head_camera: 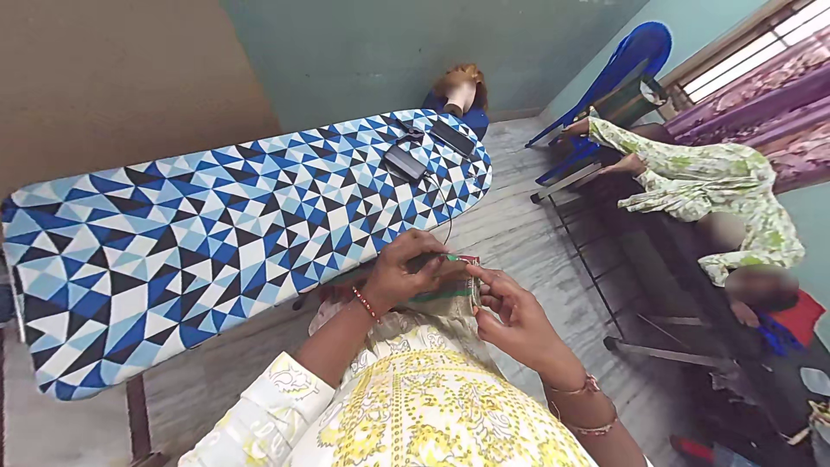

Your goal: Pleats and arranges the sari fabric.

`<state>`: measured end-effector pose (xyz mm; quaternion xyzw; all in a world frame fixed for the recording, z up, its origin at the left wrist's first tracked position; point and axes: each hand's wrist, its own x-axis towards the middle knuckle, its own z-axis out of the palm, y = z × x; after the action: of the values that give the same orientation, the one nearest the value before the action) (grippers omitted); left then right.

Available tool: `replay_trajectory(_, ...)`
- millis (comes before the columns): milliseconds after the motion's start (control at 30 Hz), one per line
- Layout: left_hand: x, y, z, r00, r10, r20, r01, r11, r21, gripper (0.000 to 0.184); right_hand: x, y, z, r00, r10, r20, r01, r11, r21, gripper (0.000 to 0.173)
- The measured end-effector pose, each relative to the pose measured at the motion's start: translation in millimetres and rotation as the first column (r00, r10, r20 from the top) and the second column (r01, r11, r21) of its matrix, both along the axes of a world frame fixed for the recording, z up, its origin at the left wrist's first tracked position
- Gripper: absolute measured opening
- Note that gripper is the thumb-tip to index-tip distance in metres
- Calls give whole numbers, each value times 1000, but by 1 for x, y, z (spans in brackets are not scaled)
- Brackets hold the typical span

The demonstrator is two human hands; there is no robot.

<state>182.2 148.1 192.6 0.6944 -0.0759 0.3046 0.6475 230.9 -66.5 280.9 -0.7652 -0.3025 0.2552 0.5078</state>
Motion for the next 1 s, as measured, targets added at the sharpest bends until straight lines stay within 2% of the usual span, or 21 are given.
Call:
replay_trajectory(100,-13,0,0,997,-68,34,66,996,53,21,-1,3,-1,1000,-14,-18,15,1000,21,61)
replay_trajectory(267,-25,-12,-1,995,-96,37,91,990,106,19,-3,8,-2,1000,-13,-3,13,1000,10,60)
replay_trajectory(333,-24,-13,-1,999,-47,20,45,995,90,19,-4,10,-4,1000,1,-6,-1,1000,26,59)
replay_trajectory(500,-24,3,0,993,7,-119,-6,1000,6,38,-6,11,-7,992,126,-14,-123,983,135,62)
replay_trajectory(633,-28,1,-7,990,-50,-135,41,997,-63,31,-9,11,-11,978,205,-37,-193,959,207,64)
replay_trajectory(800,-37,-7,-16,988,-43,-145,25,991,-128,33,-19,6,-20,983,153,-104,-122,959,257,69)
replay_trajectory(1000,-40,-3,-12,998,-55,-23,51,988,-143,32,-28,8,-26,991,92,-98,-59,952,300,71)
